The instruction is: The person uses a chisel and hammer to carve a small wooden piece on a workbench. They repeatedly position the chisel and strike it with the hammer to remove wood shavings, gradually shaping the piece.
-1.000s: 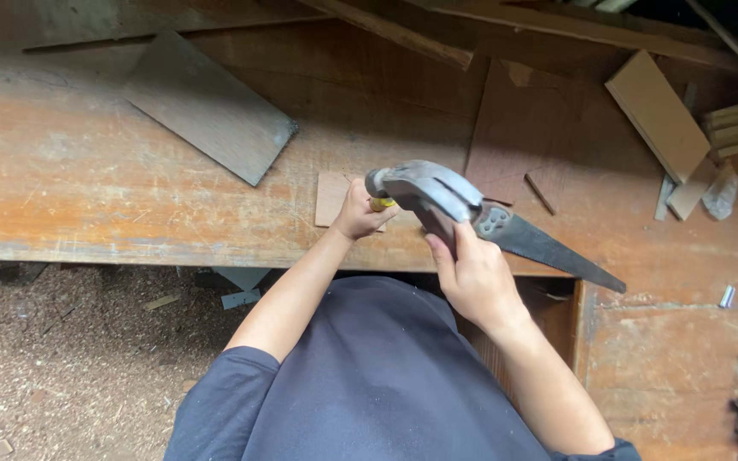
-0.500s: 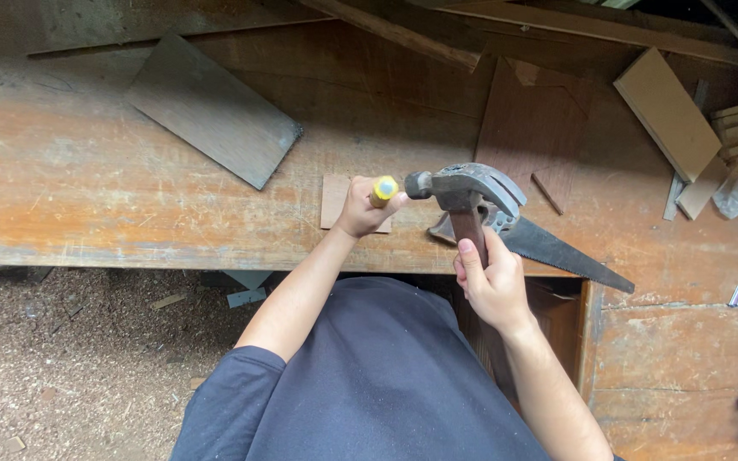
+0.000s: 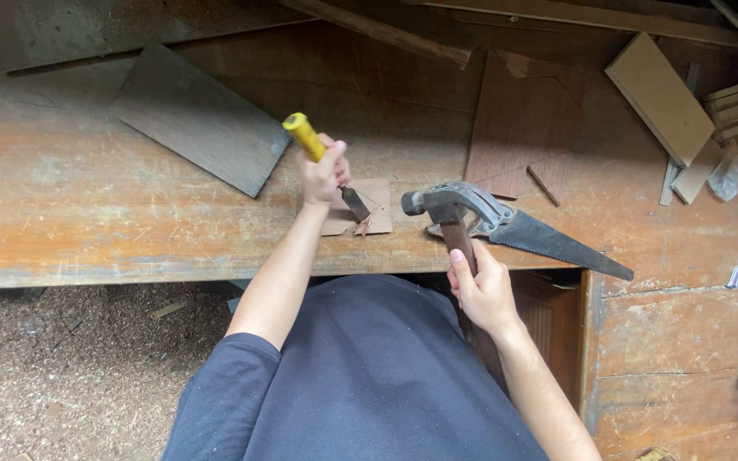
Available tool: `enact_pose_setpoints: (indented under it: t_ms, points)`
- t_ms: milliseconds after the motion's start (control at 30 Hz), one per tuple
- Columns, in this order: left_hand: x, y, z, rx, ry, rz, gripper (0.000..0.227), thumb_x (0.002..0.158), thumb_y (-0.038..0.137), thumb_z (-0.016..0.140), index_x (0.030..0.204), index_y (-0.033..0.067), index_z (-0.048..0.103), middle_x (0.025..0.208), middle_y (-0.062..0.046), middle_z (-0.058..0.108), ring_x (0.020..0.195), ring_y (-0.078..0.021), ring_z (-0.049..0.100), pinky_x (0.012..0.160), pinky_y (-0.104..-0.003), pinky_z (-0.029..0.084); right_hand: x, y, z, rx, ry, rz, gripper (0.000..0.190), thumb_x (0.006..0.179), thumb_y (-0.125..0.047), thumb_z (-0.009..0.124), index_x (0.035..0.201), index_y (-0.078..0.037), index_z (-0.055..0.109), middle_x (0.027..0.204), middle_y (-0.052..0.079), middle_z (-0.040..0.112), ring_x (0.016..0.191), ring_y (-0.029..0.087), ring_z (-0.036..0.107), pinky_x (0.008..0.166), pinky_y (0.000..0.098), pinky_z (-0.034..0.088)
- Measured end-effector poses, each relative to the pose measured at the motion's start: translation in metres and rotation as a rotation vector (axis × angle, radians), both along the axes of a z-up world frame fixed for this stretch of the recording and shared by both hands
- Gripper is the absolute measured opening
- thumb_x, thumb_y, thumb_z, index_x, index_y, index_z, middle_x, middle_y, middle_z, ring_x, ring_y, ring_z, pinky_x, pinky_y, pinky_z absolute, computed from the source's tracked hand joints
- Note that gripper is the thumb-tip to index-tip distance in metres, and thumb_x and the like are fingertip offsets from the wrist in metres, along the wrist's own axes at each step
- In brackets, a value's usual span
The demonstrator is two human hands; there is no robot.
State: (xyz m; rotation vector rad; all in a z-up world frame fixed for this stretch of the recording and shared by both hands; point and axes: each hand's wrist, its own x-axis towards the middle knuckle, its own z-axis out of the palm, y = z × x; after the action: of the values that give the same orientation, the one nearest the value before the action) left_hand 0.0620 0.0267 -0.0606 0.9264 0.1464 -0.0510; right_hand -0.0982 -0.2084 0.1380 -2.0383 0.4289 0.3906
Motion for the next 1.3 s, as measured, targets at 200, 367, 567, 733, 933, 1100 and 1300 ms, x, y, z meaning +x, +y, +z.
enact_pose_setpoints:
  t_ms: [200, 367, 567, 733, 933, 1100, 1300]
  points:
    - [0.000, 0.006, -0.008, -0.106, 0.087, 0.093, 0.019, 0.097, 0.006, 0.062, 0.085, 0.0084, 0.047, 0.054, 0.000, 0.036, 0.037, -0.0110, 0.035, 0.036, -0.031, 0.030, -0.008, 0.000, -0.006, 0.044, 0.061, -0.057, 0.025, 0.103, -0.028, 0.056, 0.103, -0.004, 0.062, 0.059, 0.000, 0.059, 0.047, 0.007, 0.054, 0.042, 0.0259, 0.045]
    - [0.008, 0.009, -0.017, -0.124, 0.137, 0.131, 0.024, 0.099, 0.011, 0.064, 0.085, 0.0125, 0.045, 0.054, 0.002, 0.036, 0.038, -0.0098, 0.033, 0.036, -0.031, 0.028, -0.001, -0.007, -0.029, -0.061, 0.071, -0.008, 0.027, 0.103, -0.029, 0.057, 0.100, -0.003, 0.063, 0.059, 0.002, 0.059, 0.049, 0.010, 0.056, 0.048, 0.0302, 0.047]
    - [0.022, 0.009, -0.023, -0.117, 0.262, 0.189, 0.019, 0.095, 0.013, 0.065, 0.088, 0.0148, 0.048, 0.053, 0.003, 0.035, 0.036, -0.0089, 0.032, 0.034, -0.029, 0.025, 0.006, -0.010, -0.068, -0.197, 0.176, 0.094, 0.033, 0.102, -0.035, 0.058, 0.101, -0.003, 0.066, 0.061, 0.007, 0.064, 0.055, 0.018, 0.063, 0.056, 0.0356, 0.050]
    - [0.031, 0.010, -0.032, -0.128, 0.316, 0.225, 0.023, 0.098, 0.016, 0.066, 0.089, 0.0113, 0.045, 0.054, 0.003, 0.036, 0.037, -0.0087, 0.032, 0.035, -0.029, 0.025, 0.002, -0.007, -0.086, -0.225, 0.184, 0.156, 0.035, 0.098, -0.037, 0.058, 0.114, -0.006, 0.066, 0.068, 0.015, 0.068, 0.062, 0.025, 0.068, 0.063, 0.0396, 0.052]
    - [0.038, 0.008, -0.036, -0.084, 0.392, 0.282, 0.022, 0.097, 0.016, 0.066, 0.090, 0.0115, 0.046, 0.054, 0.003, 0.037, 0.037, -0.0086, 0.033, 0.035, -0.029, 0.025, 0.008, -0.009, -0.091, -0.254, 0.224, 0.203, 0.037, 0.101, -0.039, 0.057, 0.113, -0.005, 0.065, 0.075, 0.020, 0.071, 0.071, 0.034, 0.072, 0.068, 0.0433, 0.053]
    - [0.030, 0.007, -0.036, 0.109, 0.376, 0.359, 0.020, 0.098, 0.013, 0.064, 0.092, 0.0075, 0.046, 0.055, 0.000, 0.043, 0.038, -0.0108, 0.042, 0.034, -0.031, 0.033, 0.006, -0.012, -0.098, -0.229, 0.156, 0.233, 0.038, 0.100, -0.036, 0.054, 0.122, -0.006, 0.061, 0.088, 0.024, 0.072, 0.085, 0.040, 0.072, 0.075, 0.0475, 0.054]
    - [0.031, 0.003, -0.023, 0.592, 0.236, 0.489, 0.015, 0.098, 0.008, 0.064, 0.104, 0.0002, 0.052, 0.061, -0.006, 0.060, 0.044, -0.0153, 0.061, 0.038, -0.031, 0.046, 0.011, -0.019, -0.109, -0.267, 0.148, 0.301, 0.036, 0.101, -0.037, 0.055, 0.116, -0.004, 0.062, 0.093, 0.026, 0.072, 0.092, 0.045, 0.070, 0.079, 0.0506, 0.053]
